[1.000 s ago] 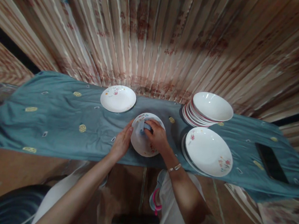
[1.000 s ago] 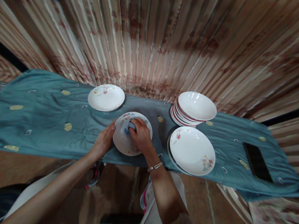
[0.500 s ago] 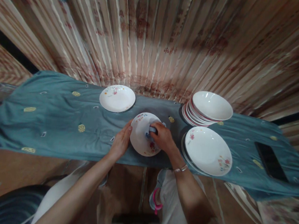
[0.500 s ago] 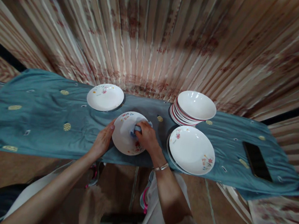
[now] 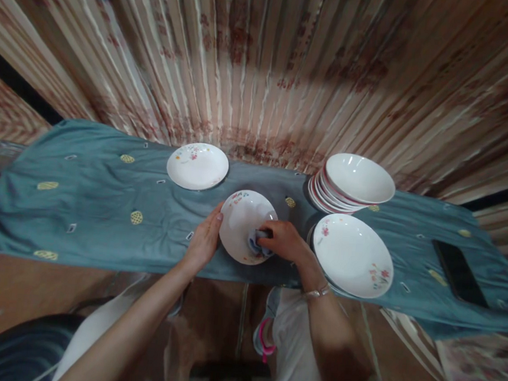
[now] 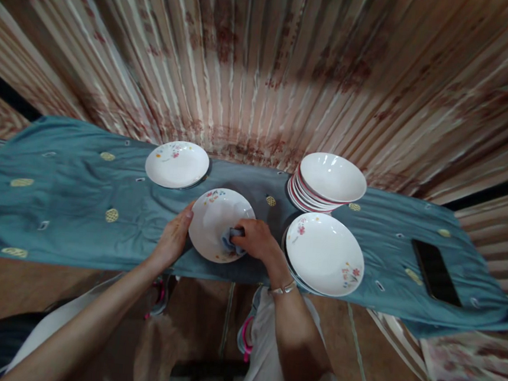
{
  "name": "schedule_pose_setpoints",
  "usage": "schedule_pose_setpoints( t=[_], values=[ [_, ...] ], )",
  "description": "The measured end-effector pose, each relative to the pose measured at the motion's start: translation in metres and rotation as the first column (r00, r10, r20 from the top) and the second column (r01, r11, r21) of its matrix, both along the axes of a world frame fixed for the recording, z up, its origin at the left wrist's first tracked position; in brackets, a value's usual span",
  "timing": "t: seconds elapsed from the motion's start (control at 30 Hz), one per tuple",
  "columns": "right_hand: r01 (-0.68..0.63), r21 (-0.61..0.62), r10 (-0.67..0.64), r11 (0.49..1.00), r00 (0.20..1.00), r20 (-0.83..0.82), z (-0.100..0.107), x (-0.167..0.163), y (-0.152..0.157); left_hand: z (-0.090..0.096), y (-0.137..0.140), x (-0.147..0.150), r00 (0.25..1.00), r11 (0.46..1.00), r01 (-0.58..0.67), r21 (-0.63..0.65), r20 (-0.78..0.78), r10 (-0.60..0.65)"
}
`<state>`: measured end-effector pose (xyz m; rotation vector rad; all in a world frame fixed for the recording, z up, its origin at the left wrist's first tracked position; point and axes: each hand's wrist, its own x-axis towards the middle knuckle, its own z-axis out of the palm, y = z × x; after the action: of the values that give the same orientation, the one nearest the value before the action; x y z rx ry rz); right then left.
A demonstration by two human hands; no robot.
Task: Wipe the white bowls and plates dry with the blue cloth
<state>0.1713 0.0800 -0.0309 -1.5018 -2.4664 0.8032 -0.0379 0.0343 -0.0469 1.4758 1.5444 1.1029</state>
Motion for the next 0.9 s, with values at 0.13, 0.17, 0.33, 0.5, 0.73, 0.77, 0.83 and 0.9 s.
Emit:
schedule_pose_setpoints(
  t=[0.13,0.17,0.33,0.5,0.73,0.77,0.83,0.9],
  values=[
    [-0.058,-0.074,0.057,0.996,0.998,-0.020,0.004,0.002,-0.001,-0.001,0.001,0.000,1.000,1.000,0.012,0.016,0.002,-0.012],
    [-0.074,-0.094,0.071,0.993,0.997,-0.034,0.005,0.002,-0.001,-0.001,0.001,0.001,1.000,1.000,0.008,0.015,-0.001,-0.008],
    [-0.146,-0.199,0.125,0.969,0.986,-0.114,0.005,-0.002,-0.002,-0.001,0.002,0.002,1.000,1.000,-0.013,0.000,0.007,0.013],
    [-0.234,-0.275,0.172,0.933,0.957,-0.232,0.003,-0.008,-0.006,0.000,0.002,0.003,0.999,1.000,-0.003,-0.002,0.043,0.003],
    [-0.282,-0.258,0.175,0.924,0.912,-0.371,0.000,-0.022,-0.012,0.000,0.003,0.003,1.000,1.000,-0.014,0.003,0.004,0.014],
    [-0.284,-0.256,0.170,0.924,0.905,-0.390,-0.001,-0.024,-0.013,0.000,0.004,0.003,1.000,1.000,-0.014,0.003,0.006,0.014],
    [-0.293,-0.250,0.165,0.923,0.887,-0.432,-0.002,-0.028,-0.014,0.000,0.004,0.003,1.000,1.000,-0.010,0.003,0.012,0.010],
    [-0.301,-0.231,0.165,0.925,0.867,-0.470,-0.004,-0.032,-0.014,-0.001,0.004,0.002,1.000,1.000,-0.004,0.009,0.015,0.004]
  ],
)
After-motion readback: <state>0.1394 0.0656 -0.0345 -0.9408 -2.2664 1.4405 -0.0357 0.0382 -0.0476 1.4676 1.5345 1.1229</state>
